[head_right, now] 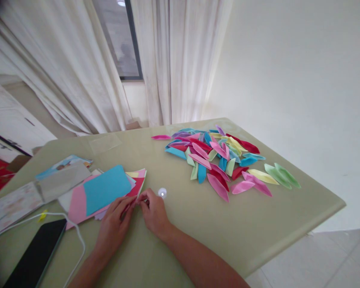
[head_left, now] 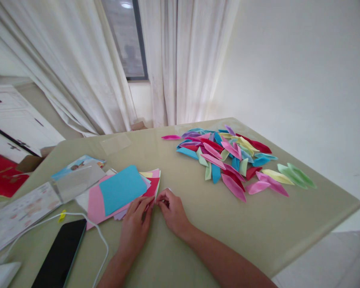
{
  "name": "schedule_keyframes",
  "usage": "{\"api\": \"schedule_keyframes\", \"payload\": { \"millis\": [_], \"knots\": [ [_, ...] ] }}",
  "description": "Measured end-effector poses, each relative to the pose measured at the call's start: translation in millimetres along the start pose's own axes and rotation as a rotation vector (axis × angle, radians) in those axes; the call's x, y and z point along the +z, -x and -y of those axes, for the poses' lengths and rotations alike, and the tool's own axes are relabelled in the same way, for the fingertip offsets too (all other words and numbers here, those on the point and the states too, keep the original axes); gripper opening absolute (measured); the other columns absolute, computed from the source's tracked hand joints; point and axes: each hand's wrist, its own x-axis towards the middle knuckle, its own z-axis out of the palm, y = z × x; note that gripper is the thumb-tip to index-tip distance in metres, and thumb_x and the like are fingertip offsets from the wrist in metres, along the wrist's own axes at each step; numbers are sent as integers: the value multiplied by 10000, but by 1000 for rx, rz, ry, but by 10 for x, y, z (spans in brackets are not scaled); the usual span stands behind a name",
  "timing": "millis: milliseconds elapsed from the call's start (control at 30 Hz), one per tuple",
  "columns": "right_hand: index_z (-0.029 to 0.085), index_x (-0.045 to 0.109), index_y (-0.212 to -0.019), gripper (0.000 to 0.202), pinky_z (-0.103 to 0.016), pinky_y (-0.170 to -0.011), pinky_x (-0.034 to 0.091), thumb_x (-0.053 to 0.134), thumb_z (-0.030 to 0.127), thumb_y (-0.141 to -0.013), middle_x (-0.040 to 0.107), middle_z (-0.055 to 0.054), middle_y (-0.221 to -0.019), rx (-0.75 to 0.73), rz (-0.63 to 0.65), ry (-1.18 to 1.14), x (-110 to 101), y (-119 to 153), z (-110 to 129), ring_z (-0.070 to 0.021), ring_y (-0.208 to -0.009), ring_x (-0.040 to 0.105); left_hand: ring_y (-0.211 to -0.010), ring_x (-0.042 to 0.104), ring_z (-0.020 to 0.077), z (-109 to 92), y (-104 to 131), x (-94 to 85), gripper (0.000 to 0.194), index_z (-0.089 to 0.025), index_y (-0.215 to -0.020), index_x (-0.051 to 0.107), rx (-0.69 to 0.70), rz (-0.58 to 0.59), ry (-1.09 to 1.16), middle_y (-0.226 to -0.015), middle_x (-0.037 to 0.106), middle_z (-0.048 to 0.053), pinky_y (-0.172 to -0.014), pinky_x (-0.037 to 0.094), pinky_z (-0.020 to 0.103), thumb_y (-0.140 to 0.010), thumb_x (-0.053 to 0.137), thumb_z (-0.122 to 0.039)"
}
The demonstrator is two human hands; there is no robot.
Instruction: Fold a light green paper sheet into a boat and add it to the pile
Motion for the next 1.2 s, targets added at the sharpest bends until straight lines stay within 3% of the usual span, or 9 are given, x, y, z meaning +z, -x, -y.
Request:
{"api": "schedule_keyframes", "payload": {
  "millis": [467,800,900,1000,1033,1100,1200],
  "knots": [
    [209,658,-914,86,-234,-589,389,621,141,-877,644,34,-750,28,-25,23,-6,7,46,-131,-612,537,-1090,709,269,-21,-29,-14,275,-234,-1206,723,-41,-29,18,-1155,741,87,-955,576,420,-1068,509,-340],
    [210,649,-902,62,-238,-546,322,615,178,-863,514,65,-638,59,-33,7,27,5,76,-123,-558,457,-1152,696,277,36,15,9,306,-239,-1261,713,48,-36,-91,-1219,744,99,-1012,563,427,-1067,476,-245],
    [215,647,-879,61,-245,-543,302,680,217,-828,492,61,-641,50,-96,-193,-120,-20,188,-125,-567,415,-1135,697,273,54,10,1,313,-228,-1263,716,36,-29,-104,-1201,744,103,-1000,567,423,-1073,468,-256],
    [238,602,-866,165,-248,-565,339,728,255,-761,509,44,-719,-48,-243,-694,-475,-49,383,-132,-606,423,-1123,698,283,53,-1,7,298,-232,-1219,740,7,-16,-110,-1179,749,102,-997,570,447,-1062,496,-297],
    [248,585,-882,185,-260,-602,387,720,244,-756,516,35,-760,-45,-225,-849,-597,-55,440,-143,-644,456,-1128,697,292,40,-5,12,287,-236,-1198,751,-6,-9,-105,-1177,752,102,-1003,569,463,-1050,519,-317],
    [250,567,-863,166,-275,-631,421,696,244,-760,467,28,-744,-7,-89,-1064,-769,-59,499,-160,-671,457,-1167,686,321,-13,-8,17,286,-238,-1195,760,-18,29,-58,-1208,755,111,-1032,556,511,-1008,584,-363],
    [232,503,-729,193,-277,-582,385,693,239,-700,317,40,-628,30,221,-1197,-790,-49,450,-161,-605,341,-1239,666,359,-147,11,1,407,-251,-1295,733,-68,132,164,-1287,745,128,-1080,532,564,-949,634,-441]
  ]
}}
